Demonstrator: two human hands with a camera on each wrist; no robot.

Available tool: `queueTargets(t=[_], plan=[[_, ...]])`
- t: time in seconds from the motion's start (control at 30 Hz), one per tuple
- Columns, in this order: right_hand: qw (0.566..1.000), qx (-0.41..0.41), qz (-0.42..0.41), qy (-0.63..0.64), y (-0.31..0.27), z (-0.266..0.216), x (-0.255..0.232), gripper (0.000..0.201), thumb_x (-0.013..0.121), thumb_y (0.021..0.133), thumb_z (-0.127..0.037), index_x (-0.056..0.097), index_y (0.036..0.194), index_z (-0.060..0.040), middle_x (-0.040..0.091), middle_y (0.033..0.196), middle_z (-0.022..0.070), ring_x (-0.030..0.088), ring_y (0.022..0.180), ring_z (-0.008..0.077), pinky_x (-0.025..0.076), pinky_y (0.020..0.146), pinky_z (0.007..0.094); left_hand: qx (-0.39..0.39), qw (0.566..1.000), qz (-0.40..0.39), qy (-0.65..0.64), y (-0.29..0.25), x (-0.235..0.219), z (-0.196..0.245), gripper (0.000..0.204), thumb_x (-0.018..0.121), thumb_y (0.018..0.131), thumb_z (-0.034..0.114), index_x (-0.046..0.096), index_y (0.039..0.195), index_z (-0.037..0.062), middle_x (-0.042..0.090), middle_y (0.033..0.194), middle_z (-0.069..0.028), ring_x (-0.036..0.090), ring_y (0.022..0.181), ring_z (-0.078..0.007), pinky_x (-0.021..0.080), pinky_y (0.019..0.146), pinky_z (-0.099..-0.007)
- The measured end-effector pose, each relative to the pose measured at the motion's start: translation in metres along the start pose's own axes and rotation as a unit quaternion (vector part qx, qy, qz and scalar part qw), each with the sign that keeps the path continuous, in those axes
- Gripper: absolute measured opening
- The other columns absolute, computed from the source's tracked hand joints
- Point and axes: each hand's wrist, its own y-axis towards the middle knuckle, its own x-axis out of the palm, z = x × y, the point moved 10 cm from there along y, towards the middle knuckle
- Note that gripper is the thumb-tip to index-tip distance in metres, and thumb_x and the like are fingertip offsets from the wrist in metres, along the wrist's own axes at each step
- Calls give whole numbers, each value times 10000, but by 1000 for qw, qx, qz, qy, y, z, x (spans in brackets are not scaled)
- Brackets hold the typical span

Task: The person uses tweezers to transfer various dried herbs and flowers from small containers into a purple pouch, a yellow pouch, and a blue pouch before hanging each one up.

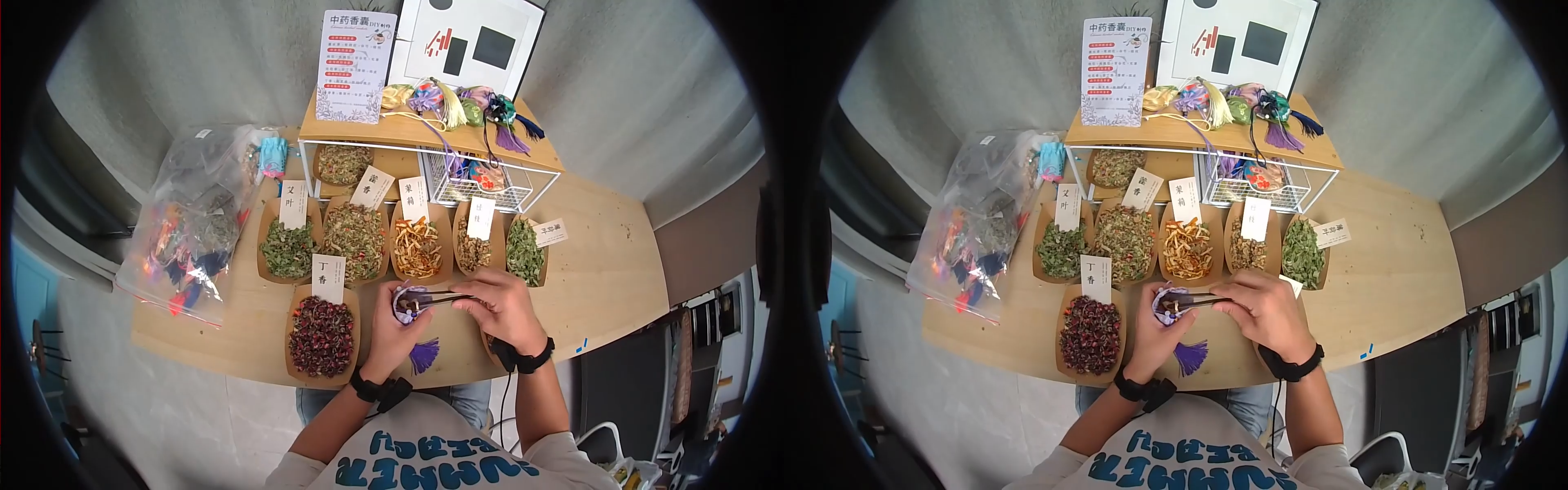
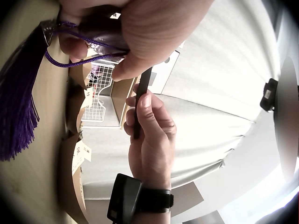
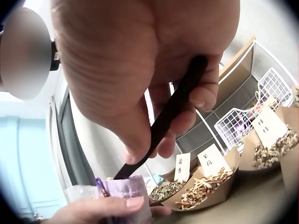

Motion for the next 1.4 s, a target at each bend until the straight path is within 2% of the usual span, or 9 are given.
queueTargets(t=[0.2, 0.33, 0.4, 0.6, 0.77, 1.0, 1.13, 1.33, 1.4], plan=[[997, 5, -16, -80, -1, -16, -31, 244, 876, 814, -103, 822, 1048, -60, 750, 966, 103, 714, 834, 347, 576, 724, 434, 8, 1000, 6, 2, -1, -2, -3, 538, 868, 892, 49, 536, 1315, 21, 642, 1170, -68, 658, 1068, -131, 546, 938, -304], [999, 18, 8, -42, -4, -6, -40, 214, 868, 841, -108, 817, 1041, -54, 749, 930, 111, 717, 825, 354, 574, 708, 441, 8, 1000, 15, 21, -2, -3, 4, 547, 866, 886, 45, 539, 1324, 21, 632, 1170, -65, 655, 1067, -140, 546, 941, -310], [993, 115, 27, -13, -5, 19, -41, 180, 851, 885, -131, 810, 1043, -54, 750, 890, 130, 726, 811, 367, 575, 700, 447, 1, 1000, 16, 12, -1, -3, 4, 552, 867, 885, 46, 538, 1328, 19, 628, 1170, -65, 655, 1065, -144, 546, 942, -312], [981, 124, 53, -142, 25, 72, 0, 140, 800, 945, -197, 799, 1036, -91, 764, 898, 141, 740, 817, 387, 581, 705, 479, 5, 1000, -1, 14, -2, 0, -1, 548, 860, 891, 49, 538, 1334, 18, 612, 1202, -80, 654, 1083, -150, 549, 945, -318], [982, 72, 33, -169, 49, 58, 24, 151, 817, 900, -183, 804, 1023, -96, 750, 940, 124, 743, 867, 372, 598, 751, 483, 7, 999, 0, 35, -1, 0, -5, 526, 852, 917, 39, 519, 1323, 25, 645, 1182, -52, 663, 1064, -114, 553, 927, -287], [977, 79, 16, -198, 47, 78, 43, 88, 800, 901, -148, 783, 911, -62, 729, 873, 132, 738, 843, 371, 581, 737, 480, 3, 999, -15, 34, -3, 4, -5, 527, 852, 924, 51, 525, 1337, 19, 646, 1182, -54, 664, 1067, -121, 550, 936, -292], [978, 62, 32, -197, 43, 71, 39, 99, 795, 905, -142, 767, 864, -56, 724, 831, 136, 733, 814, 373, 571, 714, 485, 0, 1000, -16, 26, -1, 5, -6, 533, 851, 925, 50, 525, 1346, 14, 647, 1187, -55, 661, 1076, -120, 548, 941, -291], [981, 128, 65, -132, 25, 72, 22, 84, 803, 907, -117, 774, 896, -39, 743, 840, 151, 724, 776, 372, 556, 683, 471, -11, 1000, -5, 2, -2, 2, 0, 515, 838, 936, 50, 523, 1342, 7, 646, 1191, -57, 661, 1080, -117, 547, 943, -288], [986, 85, 133, -54, 15, 66, 6, 96, 823, 894, -82, 787, 953, -16, 741, 848, 159, 705, 743, 365, 543, 668, 447, -15, 1000, 5, -7, -2, 0, 1, 512, 835, 939, 52, 521, 1342, 7, 646, 1188, -57, 661, 1077, -116, 547, 942, -288]])
